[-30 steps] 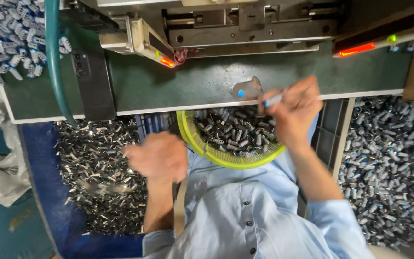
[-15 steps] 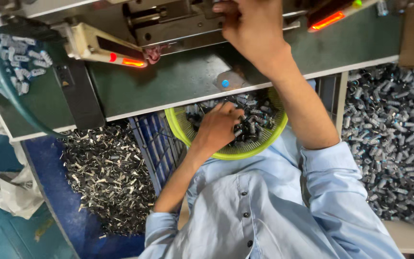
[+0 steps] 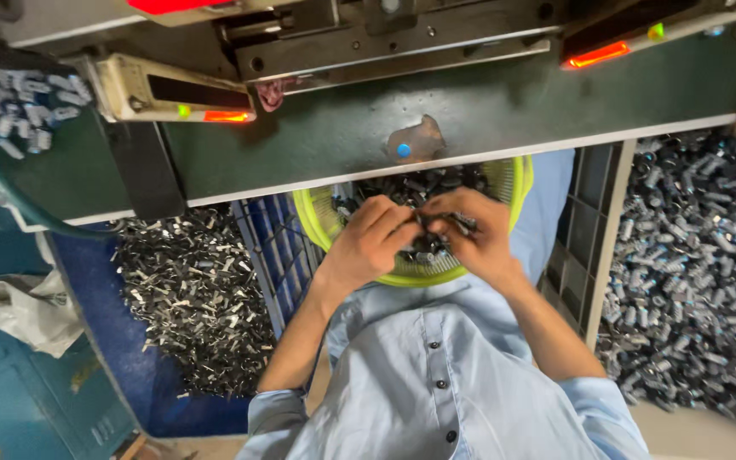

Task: The person repeatedly picks small cylindrical metal parts from a green basket, places them into a press machine, and retrieves the processed parts. The person continues this cycle throughout the clip, handling the parts by hand.

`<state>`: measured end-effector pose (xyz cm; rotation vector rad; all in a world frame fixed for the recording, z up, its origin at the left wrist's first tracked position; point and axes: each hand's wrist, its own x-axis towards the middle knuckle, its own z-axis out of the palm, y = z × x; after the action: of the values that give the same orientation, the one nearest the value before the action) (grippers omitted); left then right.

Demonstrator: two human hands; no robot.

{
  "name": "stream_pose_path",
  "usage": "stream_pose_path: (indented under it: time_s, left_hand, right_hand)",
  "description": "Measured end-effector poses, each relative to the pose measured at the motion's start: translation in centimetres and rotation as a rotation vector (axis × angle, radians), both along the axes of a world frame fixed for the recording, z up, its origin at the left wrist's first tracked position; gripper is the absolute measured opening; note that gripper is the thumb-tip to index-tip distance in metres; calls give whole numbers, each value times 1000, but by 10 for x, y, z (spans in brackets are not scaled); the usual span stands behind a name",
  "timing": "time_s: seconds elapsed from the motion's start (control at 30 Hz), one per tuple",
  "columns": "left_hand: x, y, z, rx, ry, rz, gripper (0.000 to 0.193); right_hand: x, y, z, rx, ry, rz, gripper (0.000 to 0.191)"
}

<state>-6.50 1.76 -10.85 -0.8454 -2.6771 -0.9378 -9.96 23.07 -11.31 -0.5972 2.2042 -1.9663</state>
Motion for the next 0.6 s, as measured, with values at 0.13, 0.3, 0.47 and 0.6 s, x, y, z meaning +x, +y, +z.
stream_pose_path:
  time_s: [0.13, 0.3, 0.47, 0.6]
  left_hand:
    - [-7, 3, 12, 226, 158, 81, 29]
    - [-1, 25, 7, 704, -249, 194, 28]
    - [5, 42, -8, 1714, -687, 116, 22]
    - [11, 33, -6, 1002, -668, 286, 22]
  right_hand:
    - [28, -3, -41, -630, -633, 113, 42]
    - [33, -5, -52, -682, -509, 95, 24]
    - [20, -9, -33, -421, -44, -90, 24]
    - [22, -10, -24, -286, -14, -197, 31]
